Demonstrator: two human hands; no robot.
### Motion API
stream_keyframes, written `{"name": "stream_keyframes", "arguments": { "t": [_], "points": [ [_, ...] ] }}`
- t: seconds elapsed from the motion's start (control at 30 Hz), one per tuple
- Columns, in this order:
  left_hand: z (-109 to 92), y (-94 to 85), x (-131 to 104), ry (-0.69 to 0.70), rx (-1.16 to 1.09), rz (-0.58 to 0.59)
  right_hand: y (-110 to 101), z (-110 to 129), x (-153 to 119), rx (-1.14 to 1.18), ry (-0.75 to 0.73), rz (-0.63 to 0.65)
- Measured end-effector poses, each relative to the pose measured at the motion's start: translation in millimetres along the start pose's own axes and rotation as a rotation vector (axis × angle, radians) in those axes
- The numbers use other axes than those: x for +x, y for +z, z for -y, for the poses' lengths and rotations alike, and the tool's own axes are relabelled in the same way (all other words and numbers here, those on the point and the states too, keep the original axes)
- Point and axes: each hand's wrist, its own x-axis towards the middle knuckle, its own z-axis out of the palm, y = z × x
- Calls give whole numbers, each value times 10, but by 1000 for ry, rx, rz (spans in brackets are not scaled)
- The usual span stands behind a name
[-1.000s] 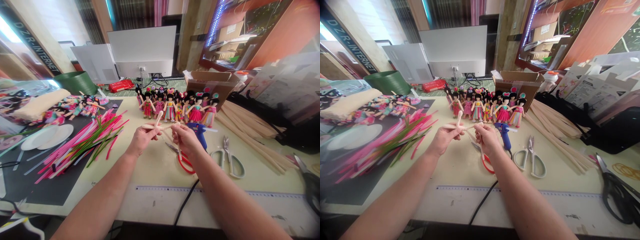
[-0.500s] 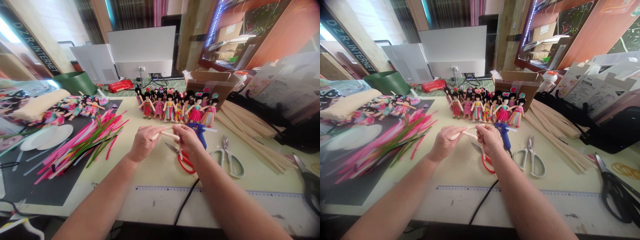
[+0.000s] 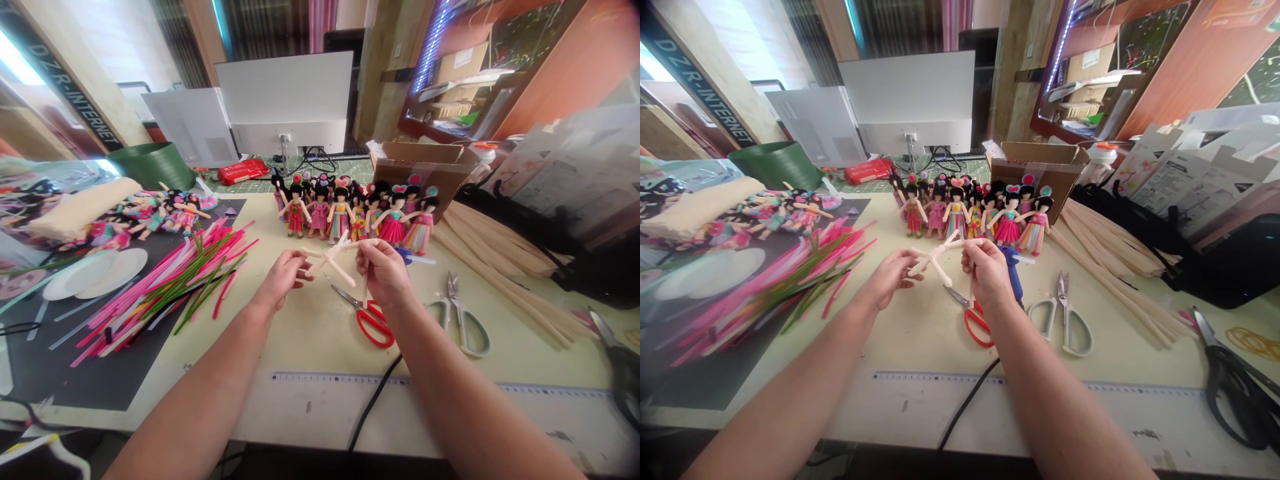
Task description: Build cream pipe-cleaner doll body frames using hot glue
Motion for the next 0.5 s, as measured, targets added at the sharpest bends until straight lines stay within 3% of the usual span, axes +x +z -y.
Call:
{"name": "stream_keyframes", "arguments": {
  "t": [0.1,0.2,0.3,0.5],
  "points": [
    [-39,-1,-28,-161,-197,212,10,-8,-7,-21,-33,24],
    [-37,20,-54,-178,-284,337,51,-20,-41,-53,-47,43],
    [-13,48,-65,-162,-344,368,94,-34,-85,-81,-41,61],
    [-18,50,-71,-82,-361,319,91,-61,-99,-109,4,71]
  ]
}}
